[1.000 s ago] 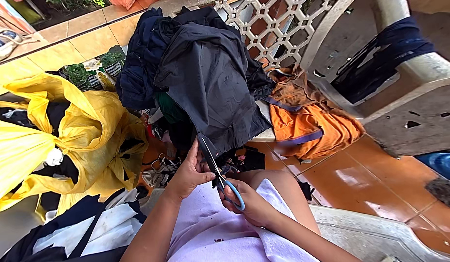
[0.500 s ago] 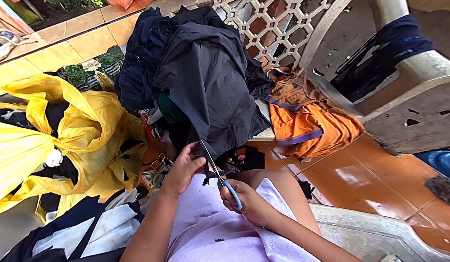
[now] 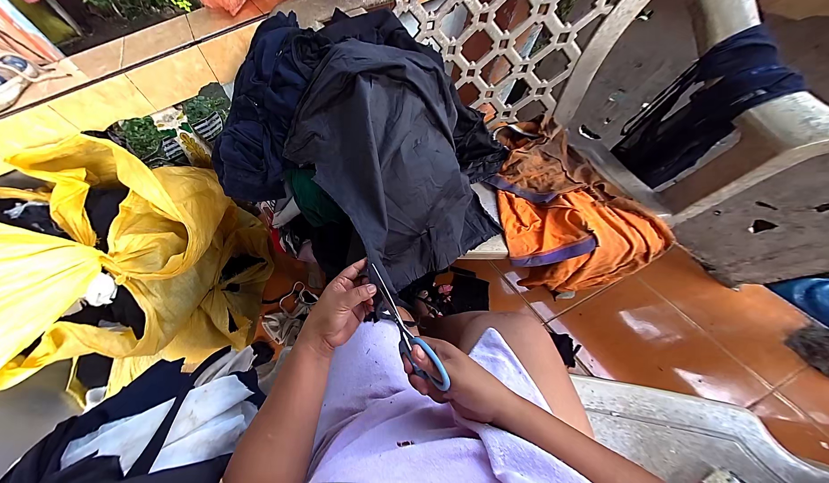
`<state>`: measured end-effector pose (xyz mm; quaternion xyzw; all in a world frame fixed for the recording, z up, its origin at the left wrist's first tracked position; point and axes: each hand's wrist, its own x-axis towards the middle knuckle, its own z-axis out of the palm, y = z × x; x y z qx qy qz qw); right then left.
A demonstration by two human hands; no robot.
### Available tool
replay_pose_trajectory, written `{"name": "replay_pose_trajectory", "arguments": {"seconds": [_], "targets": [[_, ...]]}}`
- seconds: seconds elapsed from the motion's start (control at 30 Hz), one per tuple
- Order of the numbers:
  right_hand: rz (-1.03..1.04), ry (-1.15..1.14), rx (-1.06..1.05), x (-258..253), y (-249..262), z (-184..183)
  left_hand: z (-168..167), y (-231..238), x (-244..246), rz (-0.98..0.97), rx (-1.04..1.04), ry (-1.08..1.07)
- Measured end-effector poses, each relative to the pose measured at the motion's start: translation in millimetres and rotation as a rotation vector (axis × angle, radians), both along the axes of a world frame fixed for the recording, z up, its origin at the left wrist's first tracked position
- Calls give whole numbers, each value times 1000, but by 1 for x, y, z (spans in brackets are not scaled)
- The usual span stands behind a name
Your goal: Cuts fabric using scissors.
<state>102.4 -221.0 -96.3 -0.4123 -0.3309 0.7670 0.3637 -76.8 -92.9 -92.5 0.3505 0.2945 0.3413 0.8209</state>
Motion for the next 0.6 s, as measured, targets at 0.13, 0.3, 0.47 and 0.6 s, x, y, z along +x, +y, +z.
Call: {"name": "replay_pose_trajectory", "arguments": {"seconds": [0.13,0.3,0.47,0.6], "targets": [[-38,51,18,-2,-1,1,-14,-5,7,-51,-48,-292],[-80,18,47,-3,1,1,-16,-8,14,-22,40,-312],[-90,-81,57,-1,4,2,-8,-11,17,4,64,-175],[-118,-96,95,-1,5,0,-3,-12,19,12,84,-119]]}}
